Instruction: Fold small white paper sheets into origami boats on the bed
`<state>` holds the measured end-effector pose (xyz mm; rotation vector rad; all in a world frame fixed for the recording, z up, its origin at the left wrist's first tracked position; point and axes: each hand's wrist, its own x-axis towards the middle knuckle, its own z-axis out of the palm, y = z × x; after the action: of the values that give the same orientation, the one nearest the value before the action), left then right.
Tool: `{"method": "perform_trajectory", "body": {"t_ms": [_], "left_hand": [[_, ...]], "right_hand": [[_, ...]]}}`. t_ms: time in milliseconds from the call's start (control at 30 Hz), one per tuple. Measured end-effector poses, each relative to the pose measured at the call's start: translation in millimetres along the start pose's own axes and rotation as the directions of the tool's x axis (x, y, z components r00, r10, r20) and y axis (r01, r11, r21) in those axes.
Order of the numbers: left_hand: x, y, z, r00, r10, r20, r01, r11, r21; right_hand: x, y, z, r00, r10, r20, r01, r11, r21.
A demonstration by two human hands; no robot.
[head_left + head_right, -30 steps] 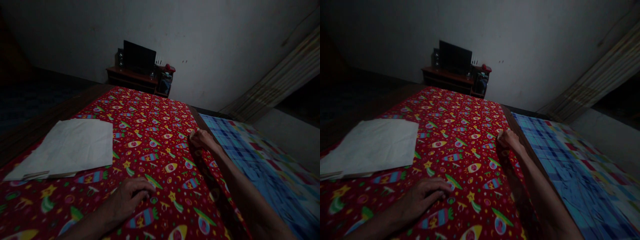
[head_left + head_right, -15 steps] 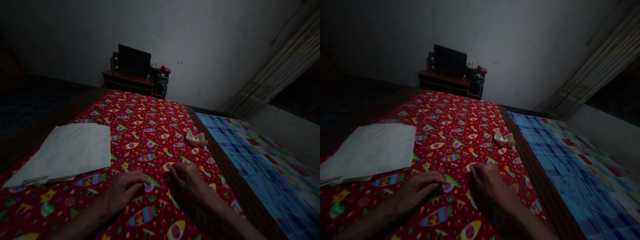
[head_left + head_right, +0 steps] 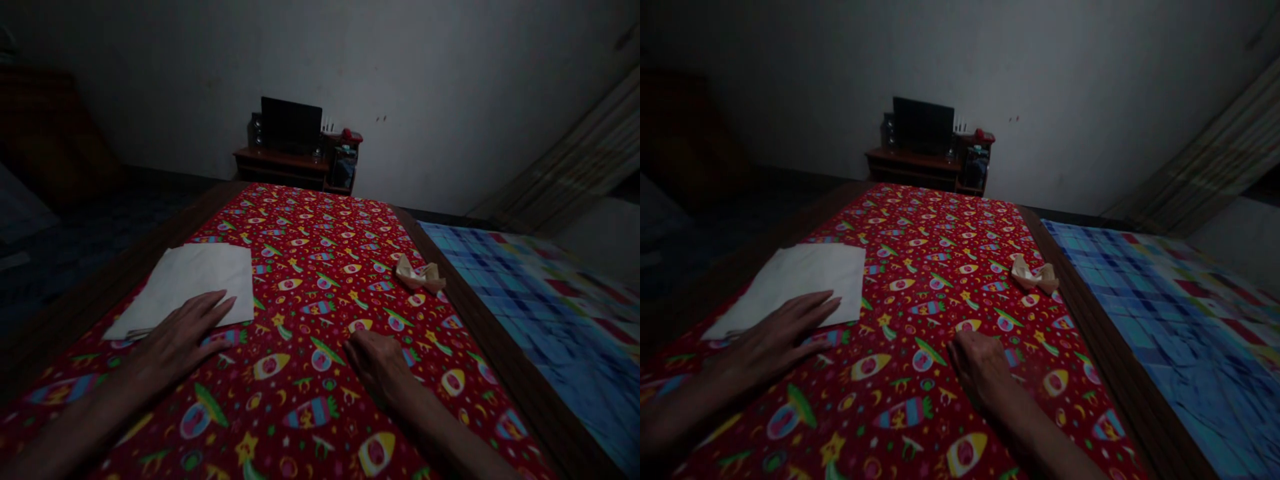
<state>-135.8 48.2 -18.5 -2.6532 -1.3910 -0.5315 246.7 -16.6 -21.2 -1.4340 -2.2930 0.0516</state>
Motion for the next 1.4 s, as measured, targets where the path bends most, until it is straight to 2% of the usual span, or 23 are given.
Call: {"method": "perform_trajectory", "body": {"t_ms": [100,233,367,500,600,667,767,900,967,1033,1133,1233,1300,1400], "left_hand": [[2,6,-3.2,0.999,-0.044,0.006,0.045,0.999,-0.027],[13,13,-12.8,1.000,-0.018,0.022,0.019,1.000,-0.012],[17,12,-10.3,0.999,-0.008,0.050,0.008,1.000,0.000],[18,6,-4.2,0.994,-0.112,-0.017,0.112,0.994,-0.012],[21,14,-9.3,0.985,-0.156,-0.076,0.156,0.988,-0.007],[25,32,-16.0,0.995,-0.071,-0.076,0.071,0.997,-0.005],[31,76,-21.2,0.991,0.107,-0.082,-0.107,0.994,0.002],[38,138,-12.9,0.948,0.311,-0.069,-0.314,0.949,-0.031],[41,159,-8.8,0.929,0.364,-0.068,-0.367,0.930,-0.034],[41,170,-8.7,0.916,0.392,-0.083,-0.396,0.917,-0.048],[36,169,-13.6,0.926,0.374,-0.054,-0.378,0.912,-0.162],[24,153,-13.1,0.952,0.305,0.022,-0.284,0.907,-0.312],[16,140,-6.3,0.958,0.288,-0.012,-0.270,0.883,-0.384],[10,127,6.8,0.977,0.203,-0.064,-0.207,0.843,-0.496]], "right_hand": [[-1,2,1,1.000,-0.019,-0.006,0.019,1.000,0.017],[0,3,-1,1.000,-0.019,0.004,0.019,0.999,0.045],[1,2,-3,0.999,-0.026,0.024,0.025,0.998,0.054],[1,2,-2,1.000,-0.027,-0.002,0.027,0.999,0.033],[0,2,-3,1.000,-0.017,0.001,0.017,0.999,0.033],[1,2,-4,1.000,-0.005,0.005,0.005,0.999,0.047],[2,-4,-5,0.999,-0.007,-0.041,0.011,0.995,0.095],[1,-16,-1,0.982,-0.129,-0.136,0.145,0.983,0.114],[-2,-20,2,0.968,-0.206,-0.145,0.230,0.957,0.175],[-7,-21,3,0.960,-0.245,-0.133,0.272,0.926,0.263],[-17,-17,-4,0.963,-0.237,-0.125,0.266,0.905,0.334],[-28,-11,-16,0.983,-0.166,-0.080,0.184,0.897,0.402],[-33,-8,-22,0.991,-0.125,-0.045,0.132,0.886,0.444],[-36,-5,-25,0.994,-0.111,-0.015,0.105,0.878,0.467]]}}
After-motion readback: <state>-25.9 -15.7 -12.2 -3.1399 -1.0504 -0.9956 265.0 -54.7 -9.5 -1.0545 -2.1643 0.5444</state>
